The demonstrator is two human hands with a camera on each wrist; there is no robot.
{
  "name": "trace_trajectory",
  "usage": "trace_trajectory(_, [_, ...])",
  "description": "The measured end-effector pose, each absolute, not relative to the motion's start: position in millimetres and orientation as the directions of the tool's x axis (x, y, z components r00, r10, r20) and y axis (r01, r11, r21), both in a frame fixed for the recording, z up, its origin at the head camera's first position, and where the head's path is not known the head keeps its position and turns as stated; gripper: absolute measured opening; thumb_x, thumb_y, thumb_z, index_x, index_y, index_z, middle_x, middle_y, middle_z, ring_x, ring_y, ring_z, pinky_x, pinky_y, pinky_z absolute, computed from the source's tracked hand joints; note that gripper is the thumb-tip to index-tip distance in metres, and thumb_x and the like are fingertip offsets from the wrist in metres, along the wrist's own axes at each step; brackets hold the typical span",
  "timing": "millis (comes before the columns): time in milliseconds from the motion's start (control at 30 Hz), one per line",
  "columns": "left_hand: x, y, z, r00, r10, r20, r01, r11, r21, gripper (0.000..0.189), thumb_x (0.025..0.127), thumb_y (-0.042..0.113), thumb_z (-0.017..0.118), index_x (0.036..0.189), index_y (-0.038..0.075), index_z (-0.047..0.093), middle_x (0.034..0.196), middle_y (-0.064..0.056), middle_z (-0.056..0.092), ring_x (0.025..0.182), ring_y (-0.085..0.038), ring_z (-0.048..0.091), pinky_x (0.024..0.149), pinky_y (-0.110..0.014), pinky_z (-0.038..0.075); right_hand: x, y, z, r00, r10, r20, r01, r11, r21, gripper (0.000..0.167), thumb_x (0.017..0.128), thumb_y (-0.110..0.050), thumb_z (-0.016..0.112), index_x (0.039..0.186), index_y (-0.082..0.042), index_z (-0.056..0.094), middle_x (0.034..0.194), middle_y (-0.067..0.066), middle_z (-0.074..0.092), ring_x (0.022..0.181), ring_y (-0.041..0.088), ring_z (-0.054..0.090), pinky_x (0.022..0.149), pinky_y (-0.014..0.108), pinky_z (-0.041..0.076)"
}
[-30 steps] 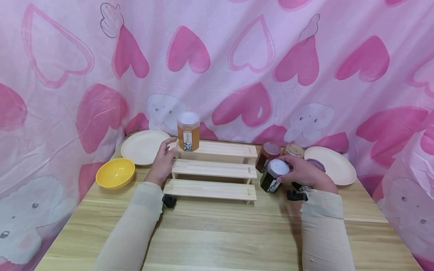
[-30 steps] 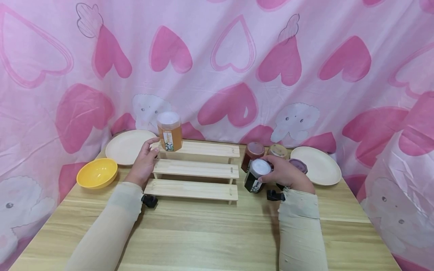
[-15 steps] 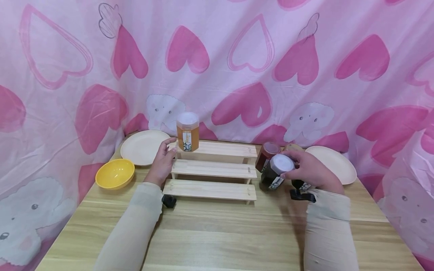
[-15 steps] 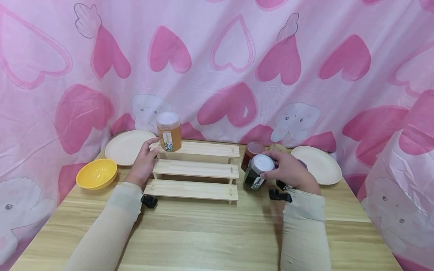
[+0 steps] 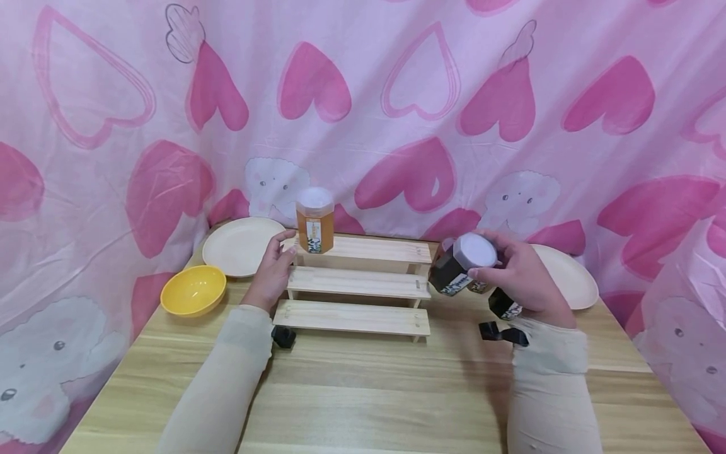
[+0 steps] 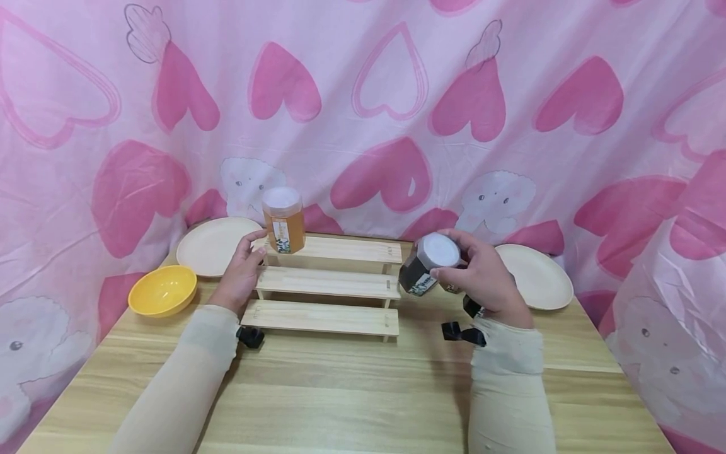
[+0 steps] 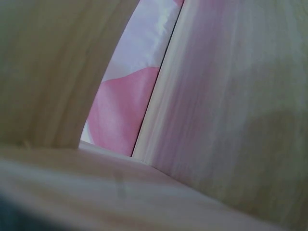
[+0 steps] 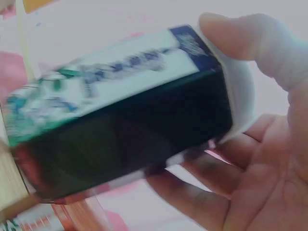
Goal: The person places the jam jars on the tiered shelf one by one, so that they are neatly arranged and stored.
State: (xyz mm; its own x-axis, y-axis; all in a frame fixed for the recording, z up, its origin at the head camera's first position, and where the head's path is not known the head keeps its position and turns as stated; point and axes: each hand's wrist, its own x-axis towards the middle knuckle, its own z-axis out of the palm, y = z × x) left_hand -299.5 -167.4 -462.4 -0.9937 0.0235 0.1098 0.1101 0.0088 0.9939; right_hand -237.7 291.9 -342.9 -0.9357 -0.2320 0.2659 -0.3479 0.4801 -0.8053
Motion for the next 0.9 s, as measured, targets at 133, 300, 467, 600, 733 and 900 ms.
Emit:
trace_trajectory(133, [-299, -167, -462, -0.993, 0.025, 0.117, 0.117, 0.016, 0.993, 0.046, 0.114, 0.023, 0.041, 0.159, 0.015, 0.034, 0.174, -0.002, 0.017, 0.157, -0.028, 0.022, 0.124, -0.058, 0.027, -238, 277, -341, -0.937, -0.147, 0.315, -0.348, 0.409, -0.844, 0.064, 0.089, 0.000, 0.081, 0.148, -0.001, 0.056, 0.122, -0.003, 0.066, 0.102, 0.011, 0.066, 0.083, 0.018, 0.056])
trace_trajectory(300, [-300, -167, -462, -0.992, 0.029, 0.124, 0.125, 0.006, 0.992, 0.046, 0.114, 0.022, 0.041, 0.159, 0.014, 0.034, 0.173, -0.004, 0.021, 0.156, -0.029, 0.024, 0.125, -0.057, 0.026, -241, 258, -344, -0.941, -0.080, 0.328, -0.335, 0.332, -0.881, 0.066, 0.089, 0.001, 0.081, 0.150, -0.004, 0.055, 0.128, 0.001, 0.065, 0.104, 0.014, 0.064, 0.075, 0.020, 0.058])
trace_trajectory(467, [-300, -167, -464, -0.992, 0.028, 0.121, 0.122, 0.014, 0.992, 0.046, 0.114, 0.022, 0.041, 0.159, 0.015, 0.035, 0.172, -0.005, 0.023, 0.156, -0.029, 0.024, 0.125, -0.058, 0.026, -246, 242, -351, -0.935, 0.020, 0.355, -0.344, 0.200, -0.917, 0.067, 0.086, 0.005, 0.081, 0.148, -0.008, 0.059, 0.126, 0.004, 0.067, 0.103, 0.016, 0.065, 0.067, 0.020, 0.058])
trace_trajectory(600, [-301, -167, -465, -0.991, 0.022, 0.129, 0.130, 0.031, 0.991, 0.045, 0.114, 0.022, 0.041, 0.158, 0.015, 0.036, 0.173, -0.004, 0.022, 0.158, -0.028, 0.021, 0.126, -0.056, 0.025, -254, 230, -360, -0.915, 0.085, 0.393, -0.381, 0.130, -0.915, 0.070, 0.085, 0.010, 0.079, 0.150, -0.006, 0.057, 0.137, 0.009, 0.065, 0.116, 0.014, 0.064, 0.094, 0.019, 0.055])
trace_trajectory(733, [-300, -167, -465, -0.991, 0.023, 0.135, 0.135, 0.031, 0.990, 0.045, 0.114, 0.022, 0.041, 0.158, 0.016, 0.036, 0.173, -0.003, 0.021, 0.159, -0.028, 0.018, 0.126, -0.056, 0.024, -261, 224, -369, -0.896, 0.119, 0.428, -0.413, 0.129, -0.901, 0.071, 0.087, 0.012, 0.077, 0.152, -0.006, 0.054, 0.147, 0.016, 0.060, 0.121, 0.012, 0.062, 0.100, 0.018, 0.052])
trace_trajectory(900, [-300, -167, -464, -0.991, 0.017, 0.133, 0.134, 0.031, 0.991, 0.045, 0.114, 0.021, 0.041, 0.158, 0.016, 0.036, 0.173, -0.003, 0.022, 0.158, -0.029, 0.021, 0.125, -0.055, 0.025, -267, 217, -378, -0.857, 0.160, 0.489, -0.480, 0.094, -0.872, 0.071, 0.086, 0.017, 0.075, 0.151, -0.002, 0.054, 0.149, 0.020, 0.059, 0.124, 0.015, 0.062, 0.105, 0.022, 0.051])
